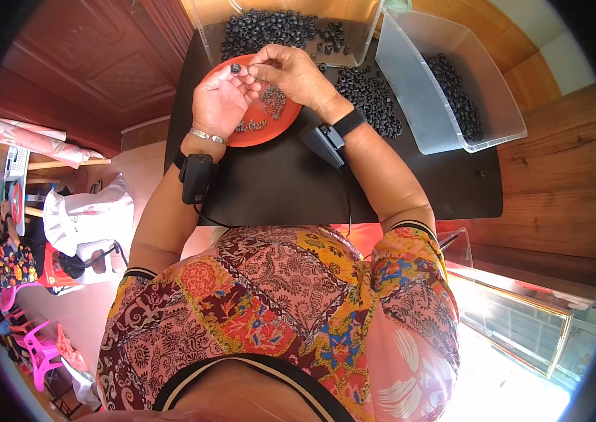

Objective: Assembling small silver metal rings into larger black beads.

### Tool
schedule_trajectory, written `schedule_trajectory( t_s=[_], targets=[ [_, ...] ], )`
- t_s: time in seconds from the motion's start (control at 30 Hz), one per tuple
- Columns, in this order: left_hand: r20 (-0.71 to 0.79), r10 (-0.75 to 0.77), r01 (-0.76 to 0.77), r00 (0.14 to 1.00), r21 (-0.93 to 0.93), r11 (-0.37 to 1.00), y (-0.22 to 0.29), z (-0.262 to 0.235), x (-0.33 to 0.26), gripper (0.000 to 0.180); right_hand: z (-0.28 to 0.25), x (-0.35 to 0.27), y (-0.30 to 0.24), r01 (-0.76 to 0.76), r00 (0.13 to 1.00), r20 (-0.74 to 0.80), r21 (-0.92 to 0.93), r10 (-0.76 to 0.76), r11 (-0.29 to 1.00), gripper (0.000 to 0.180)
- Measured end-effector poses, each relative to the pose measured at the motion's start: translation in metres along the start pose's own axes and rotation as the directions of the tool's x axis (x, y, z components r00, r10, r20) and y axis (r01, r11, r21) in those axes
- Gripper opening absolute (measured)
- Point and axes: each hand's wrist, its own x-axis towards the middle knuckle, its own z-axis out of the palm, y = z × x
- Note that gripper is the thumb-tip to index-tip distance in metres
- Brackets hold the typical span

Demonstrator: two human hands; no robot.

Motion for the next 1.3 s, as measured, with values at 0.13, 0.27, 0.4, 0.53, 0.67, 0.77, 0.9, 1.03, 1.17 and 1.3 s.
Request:
schedule_trajectory(
  t_s=[0.13,0.27,0.4,0.53,0.67,0.77,0.9,1.03,1.17,1.3],
  targets=[
    [-0.011,0.027,-0.028,1.000,-0.070,0.997,0.000,-0.001,0.001,0.025,0.003,-0.002,-0.002,0.088,0.996,-0.025,-0.067,-0.090,0.994,0.013],
    [-0.020,0.056,-0.056,0.998,-0.032,0.998,0.002,0.003,0.000,0.025,-0.001,0.001,0.011,0.188,0.982,-0.004,-0.004,-0.188,0.982,0.017],
    [0.009,0.062,-0.062,0.998,0.004,0.998,0.004,0.004,-0.002,0.025,-0.002,0.000,0.000,0.108,0.994,0.012,0.065,-0.109,0.992,0.017],
    [0.048,0.047,-0.048,0.998,0.015,0.999,0.004,0.006,-0.003,0.026,-0.003,0.000,-0.007,0.091,0.996,0.003,0.014,-0.091,0.996,0.014],
    [0.045,0.020,-0.021,0.999,0.019,1.000,0.002,0.008,-0.004,0.028,-0.003,0.001,-0.007,0.094,0.995,-0.018,-0.025,-0.094,0.995,0.012],
    [0.050,-0.012,0.007,0.999,0.093,0.996,-0.002,0.007,-0.005,0.028,-0.008,0.001,-0.013,0.136,0.990,-0.024,-0.149,-0.141,0.979,0.013],
    [0.031,-0.039,0.036,0.999,0.114,0.993,-0.006,0.007,-0.006,0.028,-0.011,-0.001,-0.027,0.074,0.997,0.004,-0.128,-0.074,0.989,0.012],
    [0.031,-0.036,0.031,0.999,0.145,0.989,-0.006,0.008,-0.006,0.027,-0.014,-0.002,-0.035,0.134,0.991,0.044,-0.332,-0.127,0.934,0.008],
    [0.009,-0.047,0.045,0.999,0.163,0.986,-0.007,0.009,-0.006,0.027,-0.013,-0.002,-0.037,0.230,0.973,0.109,-0.408,-0.203,0.884,0.006],
    [-0.014,-0.047,0.048,0.999,0.190,0.981,-0.009,0.009,-0.006,0.026,-0.014,0.000,-0.030,0.282,0.959,0.150,-0.436,-0.240,0.854,0.007]
  ],
)
